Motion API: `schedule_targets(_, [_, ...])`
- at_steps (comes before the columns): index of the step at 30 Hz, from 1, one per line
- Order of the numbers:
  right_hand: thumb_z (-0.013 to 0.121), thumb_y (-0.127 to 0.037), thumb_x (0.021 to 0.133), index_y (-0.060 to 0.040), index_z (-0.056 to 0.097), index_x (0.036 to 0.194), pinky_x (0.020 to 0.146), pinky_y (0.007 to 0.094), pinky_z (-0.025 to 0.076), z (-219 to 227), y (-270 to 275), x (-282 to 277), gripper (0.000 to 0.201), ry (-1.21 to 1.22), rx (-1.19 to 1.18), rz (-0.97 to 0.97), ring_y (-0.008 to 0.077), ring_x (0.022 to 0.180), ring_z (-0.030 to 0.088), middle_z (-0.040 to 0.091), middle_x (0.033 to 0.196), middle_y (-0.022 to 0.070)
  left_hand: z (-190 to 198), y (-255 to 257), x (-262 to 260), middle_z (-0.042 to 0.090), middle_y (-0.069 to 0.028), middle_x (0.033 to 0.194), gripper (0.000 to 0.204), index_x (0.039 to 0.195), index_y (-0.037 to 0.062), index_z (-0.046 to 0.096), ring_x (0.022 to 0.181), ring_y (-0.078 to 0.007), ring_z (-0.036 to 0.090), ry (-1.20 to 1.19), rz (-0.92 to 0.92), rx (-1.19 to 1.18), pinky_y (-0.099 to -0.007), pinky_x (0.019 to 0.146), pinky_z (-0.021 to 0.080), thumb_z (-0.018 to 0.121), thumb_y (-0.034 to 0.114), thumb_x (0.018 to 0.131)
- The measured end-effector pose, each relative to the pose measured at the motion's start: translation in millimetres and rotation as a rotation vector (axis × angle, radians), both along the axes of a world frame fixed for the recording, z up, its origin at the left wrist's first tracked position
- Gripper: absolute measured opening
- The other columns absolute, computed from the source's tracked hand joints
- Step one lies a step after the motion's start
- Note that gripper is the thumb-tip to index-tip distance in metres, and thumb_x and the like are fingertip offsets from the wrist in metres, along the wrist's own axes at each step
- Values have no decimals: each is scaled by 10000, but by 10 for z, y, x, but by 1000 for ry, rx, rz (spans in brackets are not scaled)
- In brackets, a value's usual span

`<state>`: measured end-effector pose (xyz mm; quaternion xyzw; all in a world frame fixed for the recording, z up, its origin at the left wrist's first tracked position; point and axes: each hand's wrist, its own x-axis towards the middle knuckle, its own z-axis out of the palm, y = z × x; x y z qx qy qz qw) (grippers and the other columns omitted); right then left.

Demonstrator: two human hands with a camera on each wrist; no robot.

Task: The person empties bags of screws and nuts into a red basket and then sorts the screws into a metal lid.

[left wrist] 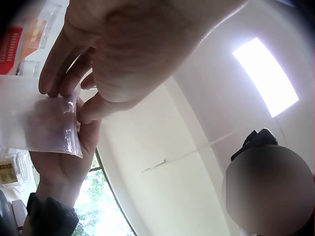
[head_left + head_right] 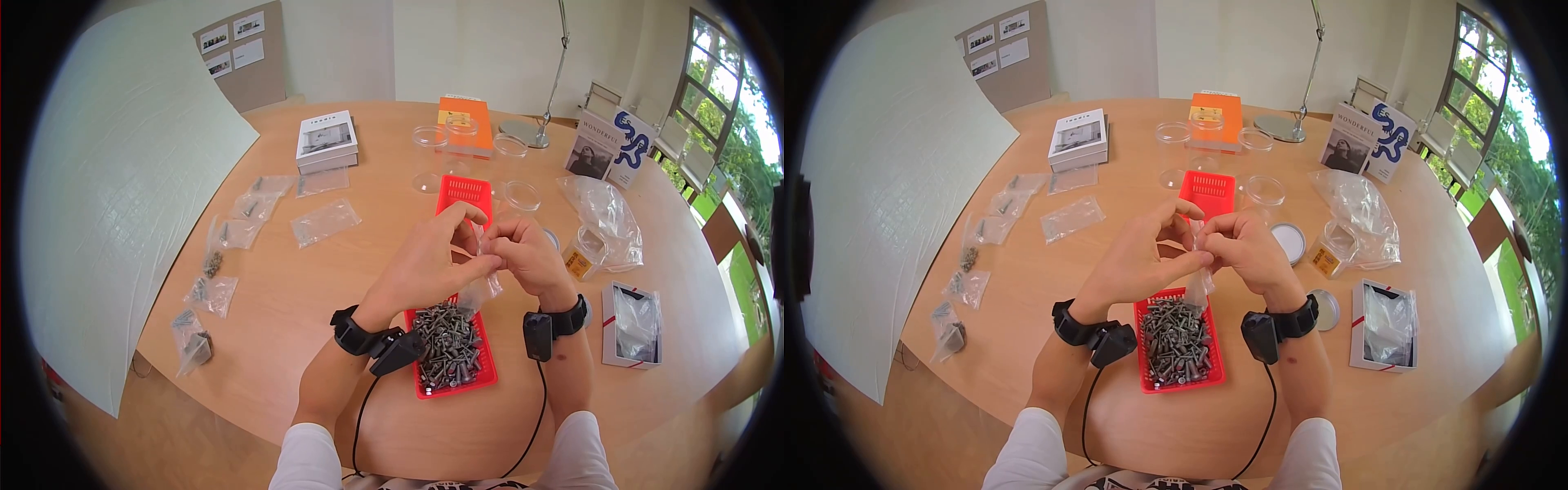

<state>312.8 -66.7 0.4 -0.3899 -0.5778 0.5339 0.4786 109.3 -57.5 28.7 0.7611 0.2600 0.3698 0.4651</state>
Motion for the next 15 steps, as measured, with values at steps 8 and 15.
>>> schedule_targets(8, [660,-75,849,9,679,851,610,242,541,65,-40,-29,87,-49,-21,6,93,681,642,669,772,40,-32,26,4,595,-42,909,394,1095,11,544,898,-138,637,3,20,11,-322,804,592,787,62,790])
schedule_targets(15, [668,-66,867,11,668,871,647,212,489,95,-75,-93,77,-88,9,-4,81,689,623,671,775,37,-14,-10,-12,620,-69,922,378,1003,19,520,880,-166,685,85,43,88,-318,704,593,797,71,752])
